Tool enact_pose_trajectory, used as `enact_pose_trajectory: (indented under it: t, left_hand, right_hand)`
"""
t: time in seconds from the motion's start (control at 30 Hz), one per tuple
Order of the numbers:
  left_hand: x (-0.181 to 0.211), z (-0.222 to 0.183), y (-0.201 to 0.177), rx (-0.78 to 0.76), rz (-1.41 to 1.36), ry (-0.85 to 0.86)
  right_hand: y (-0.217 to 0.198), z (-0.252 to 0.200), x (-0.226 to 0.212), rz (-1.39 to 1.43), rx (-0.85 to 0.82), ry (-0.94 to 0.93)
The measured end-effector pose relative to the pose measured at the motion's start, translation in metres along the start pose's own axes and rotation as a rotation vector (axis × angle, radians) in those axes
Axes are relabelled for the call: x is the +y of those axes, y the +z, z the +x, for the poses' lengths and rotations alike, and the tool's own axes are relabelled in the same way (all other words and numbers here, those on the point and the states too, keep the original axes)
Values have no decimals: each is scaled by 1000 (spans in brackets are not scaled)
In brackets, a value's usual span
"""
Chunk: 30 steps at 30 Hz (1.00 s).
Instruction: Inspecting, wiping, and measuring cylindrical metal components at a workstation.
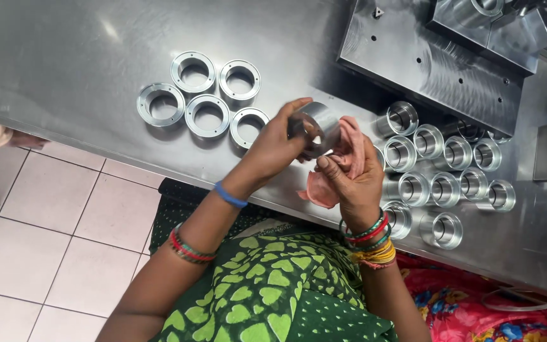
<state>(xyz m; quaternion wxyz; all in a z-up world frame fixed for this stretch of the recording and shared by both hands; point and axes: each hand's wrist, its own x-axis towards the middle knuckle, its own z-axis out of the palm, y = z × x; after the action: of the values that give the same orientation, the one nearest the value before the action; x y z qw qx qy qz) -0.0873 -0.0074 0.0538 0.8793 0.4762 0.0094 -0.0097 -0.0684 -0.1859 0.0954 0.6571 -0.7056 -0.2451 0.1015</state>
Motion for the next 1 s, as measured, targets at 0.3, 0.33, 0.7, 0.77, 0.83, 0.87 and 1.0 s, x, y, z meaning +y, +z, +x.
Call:
enact_pose_trajectory:
  t: [0.3, 0.33, 0.7, 0.77, 0.83, 0.87, 1.0]
  left_hand:
    - [1, 54, -31, 167, 1599, 239]
    - [-3, 53, -32, 166, 1602, 239]
    - [2, -15, -47, 736, 1585, 68]
    - [15, -27, -65, 696, 1594, 40]
    - [24, -39, -86, 649, 1600, 13]
    - [29, -41, -98, 610, 1642, 39]
    - [58, -52, -138, 492, 1742, -85]
  right_hand:
    - [-16, -7, 5, 84, 182, 158]
    - [-19, -9, 8, 87, 182, 158]
    - [-20, -12, 29, 115, 143, 276]
    - [-18, -12, 33, 125, 127, 280]
    - [-16, -13, 35, 132, 117, 285]
    - [-15, -12, 34, 113, 118, 292]
    - [-12, -11, 38, 98, 122, 312]
